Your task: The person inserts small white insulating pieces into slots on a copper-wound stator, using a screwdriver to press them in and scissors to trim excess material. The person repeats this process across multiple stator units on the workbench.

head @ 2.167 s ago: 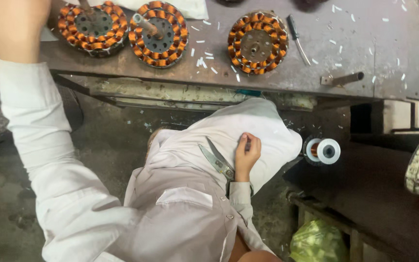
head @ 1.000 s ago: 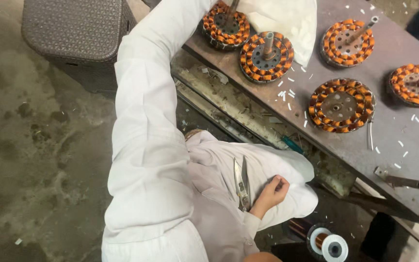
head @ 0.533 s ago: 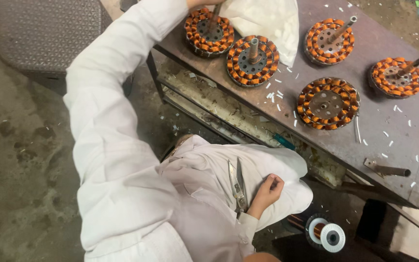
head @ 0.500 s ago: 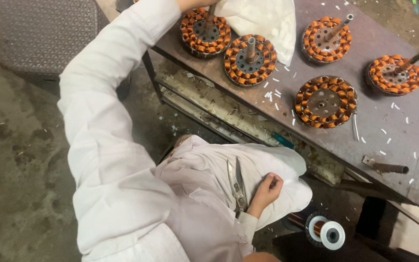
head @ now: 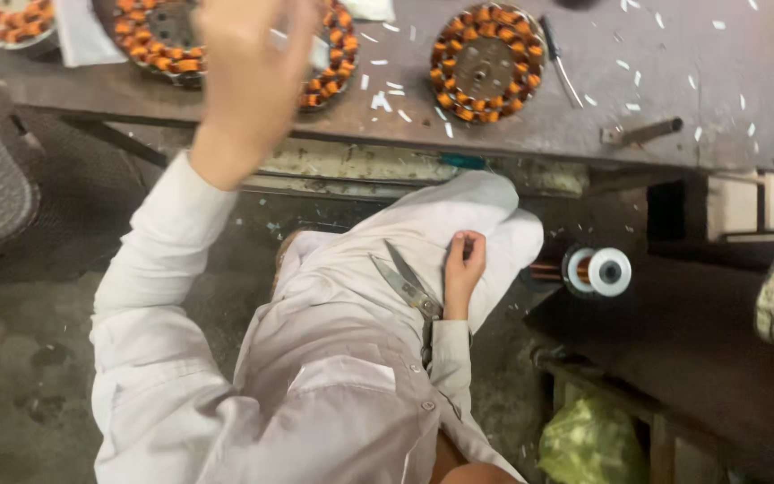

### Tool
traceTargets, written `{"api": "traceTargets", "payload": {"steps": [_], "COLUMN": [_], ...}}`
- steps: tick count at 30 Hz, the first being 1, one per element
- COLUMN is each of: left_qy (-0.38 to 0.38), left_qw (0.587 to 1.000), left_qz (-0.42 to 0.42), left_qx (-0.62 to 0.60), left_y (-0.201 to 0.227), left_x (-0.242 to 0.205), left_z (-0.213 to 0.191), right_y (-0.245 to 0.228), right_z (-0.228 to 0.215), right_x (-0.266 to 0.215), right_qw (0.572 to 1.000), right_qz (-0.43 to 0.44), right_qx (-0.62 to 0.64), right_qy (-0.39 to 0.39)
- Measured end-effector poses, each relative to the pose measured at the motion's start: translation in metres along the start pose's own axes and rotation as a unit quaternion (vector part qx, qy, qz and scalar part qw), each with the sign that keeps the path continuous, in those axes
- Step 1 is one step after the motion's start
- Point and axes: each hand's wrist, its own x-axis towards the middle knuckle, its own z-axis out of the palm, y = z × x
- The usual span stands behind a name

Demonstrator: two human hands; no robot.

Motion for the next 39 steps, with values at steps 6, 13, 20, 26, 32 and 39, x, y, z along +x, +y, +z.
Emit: {"api": "traceTargets", "payload": {"steps": [6, 13, 20, 26, 32, 39], "left_qy": [-0.29, -0.332, -0.385, -0.394, -0.263, -0.335], "left_qw": [0.942, 0.926, 0.912, 0.912, 0.944, 0.862], "left_qz": [0.13, 0.174, 0.14, 0.11, 0.14, -0.085], "left_qx": [-0.103, 0.05, -0.018, -0.036, -0.14, -0.371], "left_y": [0.032, 0.017, -0.036, -0.041, 0.0, 0.058], "left_x": [0.011, 0.02, 0.009, 0.011, 0.034, -0.001], "left_z": [0.218, 0.403, 0.454, 0.428, 0.372, 0.237], "right_y": [-0.055, -0.117, -0.127, -0.126, -0.083, -0.045], "right_z": [-0.009, -0.034, -0.048, -0.083, -0.099, -0.12], "right_x": [-0.024, -0.109, -0.135, -0.135, -0.132, -0.127], "right_qw": [0.99, 0.963, 0.956, 0.935, 0.873, 0.963], "right_qz": [-0.041, -0.13, -0.034, 0.03, 0.164, 0.164], "right_qx": [-0.132, -0.234, -0.291, -0.329, -0.395, -0.047], "right_qy": [0.014, -0.006, -0.013, -0.131, -0.234, -0.209]}}
